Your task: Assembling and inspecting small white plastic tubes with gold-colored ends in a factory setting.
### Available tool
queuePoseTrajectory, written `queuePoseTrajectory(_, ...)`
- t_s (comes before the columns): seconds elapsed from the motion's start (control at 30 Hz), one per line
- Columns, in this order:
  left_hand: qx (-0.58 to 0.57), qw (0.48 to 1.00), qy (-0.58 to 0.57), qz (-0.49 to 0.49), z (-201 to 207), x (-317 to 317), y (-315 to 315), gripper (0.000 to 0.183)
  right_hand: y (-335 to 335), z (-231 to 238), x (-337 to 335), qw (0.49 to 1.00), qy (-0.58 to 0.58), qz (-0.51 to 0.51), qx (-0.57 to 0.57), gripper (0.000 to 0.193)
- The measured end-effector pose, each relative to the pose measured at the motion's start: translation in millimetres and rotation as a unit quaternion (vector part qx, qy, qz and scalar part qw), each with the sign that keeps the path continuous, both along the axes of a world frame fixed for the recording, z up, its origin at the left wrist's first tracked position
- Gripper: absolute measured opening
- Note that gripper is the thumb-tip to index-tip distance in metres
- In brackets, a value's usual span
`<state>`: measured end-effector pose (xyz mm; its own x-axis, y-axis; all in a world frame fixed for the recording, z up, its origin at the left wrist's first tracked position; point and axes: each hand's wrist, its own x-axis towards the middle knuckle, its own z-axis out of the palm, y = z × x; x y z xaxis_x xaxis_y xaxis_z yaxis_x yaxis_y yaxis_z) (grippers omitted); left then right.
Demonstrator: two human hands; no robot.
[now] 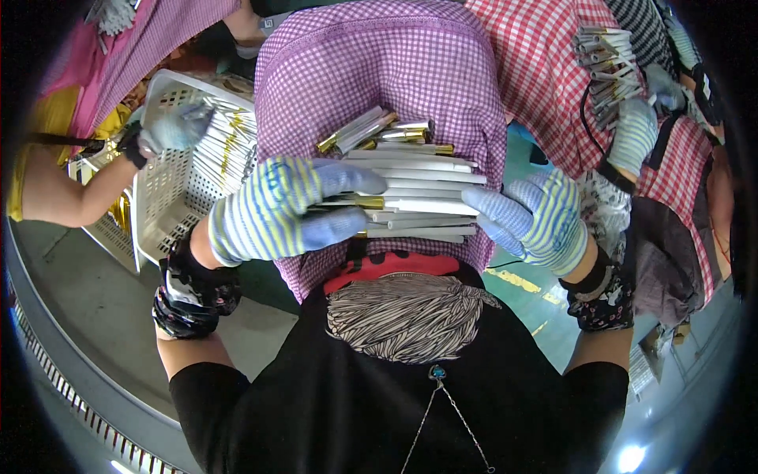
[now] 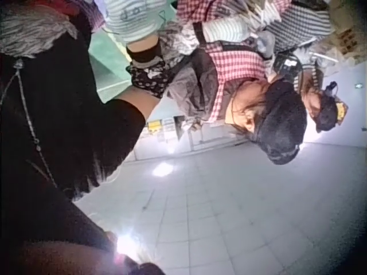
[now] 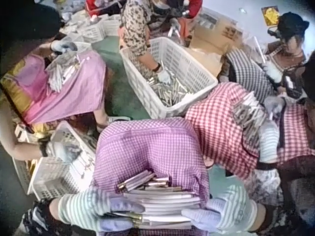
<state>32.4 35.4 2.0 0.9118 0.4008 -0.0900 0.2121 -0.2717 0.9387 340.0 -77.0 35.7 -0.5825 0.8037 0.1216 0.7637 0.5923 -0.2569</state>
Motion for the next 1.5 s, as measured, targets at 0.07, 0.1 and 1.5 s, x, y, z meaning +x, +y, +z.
queuePoseTrajectory(0.07,-0.059,0.998,-0.019,0.008,-1.6,-9.9,-4.9,0.032,-5.2,-3.0,0.3,1.0,0.0,0.008,0.011,0.037)
queuePoseTrajectory(0.1,-0.061,0.998,-0.017,0.007,-0.2,-11.4,-8.0,0.032,-8.6,-5.5,0.7,1.0,-0.002,0.019,0.023,0.037)
queuePoseTrajectory(1.5,0.419,0.878,0.23,0.003,-21.7,9.6,20.9,0.036,21.1,-63.5,-5.9,0.986,0.051,-0.111,-0.11,0.025)
